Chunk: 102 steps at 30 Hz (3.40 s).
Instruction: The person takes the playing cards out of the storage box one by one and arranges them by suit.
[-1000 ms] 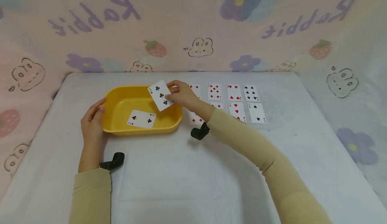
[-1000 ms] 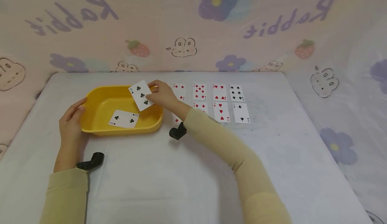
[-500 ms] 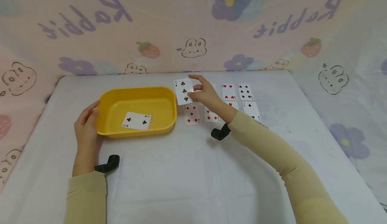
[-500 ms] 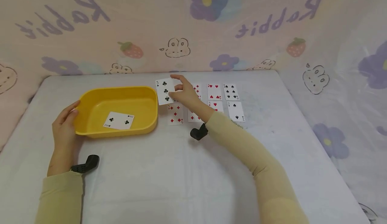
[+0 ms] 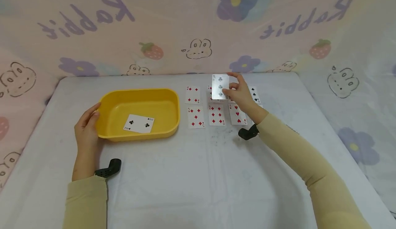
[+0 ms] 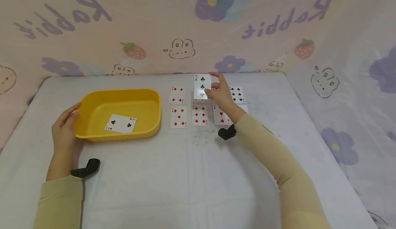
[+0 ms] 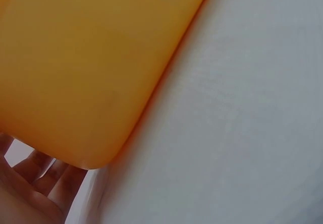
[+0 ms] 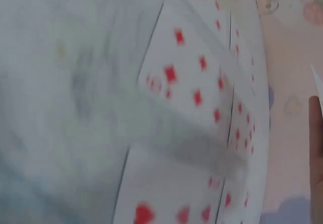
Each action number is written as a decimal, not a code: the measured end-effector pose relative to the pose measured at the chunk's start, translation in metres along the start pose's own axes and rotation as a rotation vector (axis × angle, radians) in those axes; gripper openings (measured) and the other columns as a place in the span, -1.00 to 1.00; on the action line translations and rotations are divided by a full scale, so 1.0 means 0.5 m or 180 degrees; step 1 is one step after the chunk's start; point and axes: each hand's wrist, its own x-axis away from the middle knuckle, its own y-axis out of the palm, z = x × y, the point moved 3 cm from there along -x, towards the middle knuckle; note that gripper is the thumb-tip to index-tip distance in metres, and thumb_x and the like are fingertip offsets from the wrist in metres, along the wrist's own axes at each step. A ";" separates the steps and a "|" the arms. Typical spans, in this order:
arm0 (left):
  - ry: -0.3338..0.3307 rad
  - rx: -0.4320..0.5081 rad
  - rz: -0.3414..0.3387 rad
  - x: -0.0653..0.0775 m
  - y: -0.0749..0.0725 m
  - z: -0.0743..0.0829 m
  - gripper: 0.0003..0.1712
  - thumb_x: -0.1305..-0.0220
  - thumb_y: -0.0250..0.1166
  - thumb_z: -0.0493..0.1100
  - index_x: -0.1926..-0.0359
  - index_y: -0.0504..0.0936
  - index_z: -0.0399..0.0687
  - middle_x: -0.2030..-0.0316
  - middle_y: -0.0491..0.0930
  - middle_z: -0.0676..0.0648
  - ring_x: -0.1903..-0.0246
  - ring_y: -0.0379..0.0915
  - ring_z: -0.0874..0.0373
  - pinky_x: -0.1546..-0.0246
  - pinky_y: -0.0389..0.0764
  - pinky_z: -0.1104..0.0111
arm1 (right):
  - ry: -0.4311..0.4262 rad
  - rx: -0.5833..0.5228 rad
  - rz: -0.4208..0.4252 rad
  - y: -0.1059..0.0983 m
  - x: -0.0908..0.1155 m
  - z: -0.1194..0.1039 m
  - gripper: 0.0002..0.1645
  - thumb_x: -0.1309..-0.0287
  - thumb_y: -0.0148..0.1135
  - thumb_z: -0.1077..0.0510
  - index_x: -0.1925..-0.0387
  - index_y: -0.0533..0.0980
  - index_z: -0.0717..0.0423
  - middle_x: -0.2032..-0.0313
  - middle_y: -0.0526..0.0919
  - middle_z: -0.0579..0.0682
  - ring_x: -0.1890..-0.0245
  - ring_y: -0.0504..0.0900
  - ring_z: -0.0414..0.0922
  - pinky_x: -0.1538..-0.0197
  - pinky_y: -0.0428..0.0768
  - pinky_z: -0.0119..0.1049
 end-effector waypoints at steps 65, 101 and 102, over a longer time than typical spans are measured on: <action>-0.0008 -0.0106 0.0060 0.005 0.000 -0.002 -0.65 -0.43 0.07 -0.11 -0.15 0.60 0.18 -0.21 0.47 0.16 -0.23 0.21 0.27 -0.23 0.27 0.65 | 0.0766 0.1800 0.0985 -0.244 -0.028 0.136 -0.36 -0.20 0.15 0.11 -0.26 0.33 0.31 -0.17 0.35 0.33 -0.17 0.33 0.17 -0.21 0.36 -0.03; 0.0049 0.0023 -0.0064 0.000 0.006 -0.005 -0.64 -0.43 0.06 -0.15 -0.17 0.59 0.13 -0.23 0.45 0.08 -0.19 0.26 0.25 -0.19 0.35 0.61 | -0.0165 0.0530 -0.0203 0.195 0.007 -0.047 -0.56 -0.17 0.29 0.08 -0.05 0.51 0.19 0.10 0.55 0.06 0.10 0.50 -0.08 0.04 0.53 -0.40; 0.0069 -0.0010 -0.0062 0.000 0.005 -0.005 -0.64 -0.43 0.06 -0.15 -0.17 0.59 0.13 -0.24 0.45 0.08 -0.20 0.26 0.26 -0.19 0.34 0.62 | -0.0166 0.0519 -0.0237 0.208 0.009 -0.055 -0.58 -0.17 0.29 0.09 -0.04 0.52 0.18 0.10 0.55 0.07 0.10 0.50 -0.07 0.03 0.54 -0.39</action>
